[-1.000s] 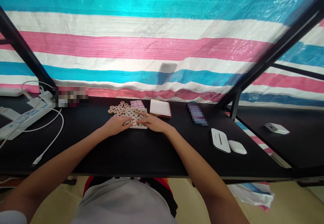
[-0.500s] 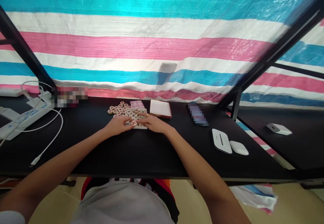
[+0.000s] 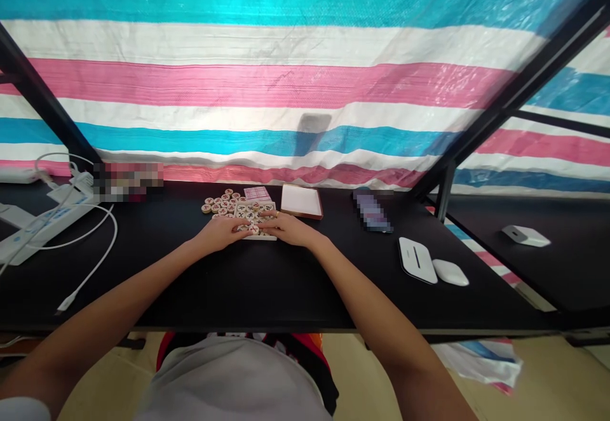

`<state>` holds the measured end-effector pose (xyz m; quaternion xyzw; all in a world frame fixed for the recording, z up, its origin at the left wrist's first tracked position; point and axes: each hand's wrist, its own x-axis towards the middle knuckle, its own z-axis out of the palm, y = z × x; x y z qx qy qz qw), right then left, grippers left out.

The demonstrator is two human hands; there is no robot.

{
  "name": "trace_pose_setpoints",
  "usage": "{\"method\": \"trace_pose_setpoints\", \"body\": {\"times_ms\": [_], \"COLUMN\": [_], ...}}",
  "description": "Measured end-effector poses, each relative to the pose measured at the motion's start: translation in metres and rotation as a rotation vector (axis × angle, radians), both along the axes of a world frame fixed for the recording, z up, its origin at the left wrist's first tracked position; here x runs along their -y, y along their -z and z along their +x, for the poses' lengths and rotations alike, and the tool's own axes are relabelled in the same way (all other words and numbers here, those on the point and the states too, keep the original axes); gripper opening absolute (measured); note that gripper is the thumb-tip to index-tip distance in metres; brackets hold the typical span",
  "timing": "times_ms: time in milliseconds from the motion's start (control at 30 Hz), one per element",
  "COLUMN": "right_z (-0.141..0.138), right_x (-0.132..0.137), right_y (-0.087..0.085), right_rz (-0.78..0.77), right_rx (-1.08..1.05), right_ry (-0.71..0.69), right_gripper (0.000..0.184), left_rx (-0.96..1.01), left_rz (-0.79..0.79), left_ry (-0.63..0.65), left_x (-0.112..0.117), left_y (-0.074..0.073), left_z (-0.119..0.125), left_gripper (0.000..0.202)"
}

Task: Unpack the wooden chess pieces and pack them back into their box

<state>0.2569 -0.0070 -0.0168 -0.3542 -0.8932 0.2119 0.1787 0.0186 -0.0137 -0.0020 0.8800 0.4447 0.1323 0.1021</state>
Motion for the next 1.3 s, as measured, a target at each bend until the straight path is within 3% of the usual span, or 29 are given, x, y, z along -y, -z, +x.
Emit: {"method": "trace_pose_setpoints", "body": {"times_ms": [367, 700, 1000, 1167, 1300], "right_z": [-0.005, -0.009, -0.008, -0.008, -0.008], "right_x": [0.001, 0.000, 0.000, 0.002, 0.003], "right_y": [0.003, 0.006, 0.004, 0.002, 0.001], "right_rz": [0.022, 0.045, 0.037, 0.049, 0.063], "right_rx": [-0.041, -0.045, -0.022, -0.012, -0.014], "right_ry": [0.095, 0.195, 0.182, 0.191, 0.193], "right_gripper": [0.033, 0.047, 0.046, 0.045, 0.043], "left_rx": [-0.025, 0.040, 0.046, -0.030, -0.137], "left_rz": [0.026, -0.001, 0.035, 0.089, -0.042], "left_ry": [0.064, -0.072, -0.064, 0.009, 0.013], "left_x": [-0.001, 0.004, 0.005, 0.004, -0.004], "left_y": [0.000, 0.000, 0.000, -0.023, -0.046], "left_z": [0.000, 0.005, 0.005, -0.015, -0.037], "left_gripper": [0.042, 0.038, 0.034, 0.034, 0.033]}}
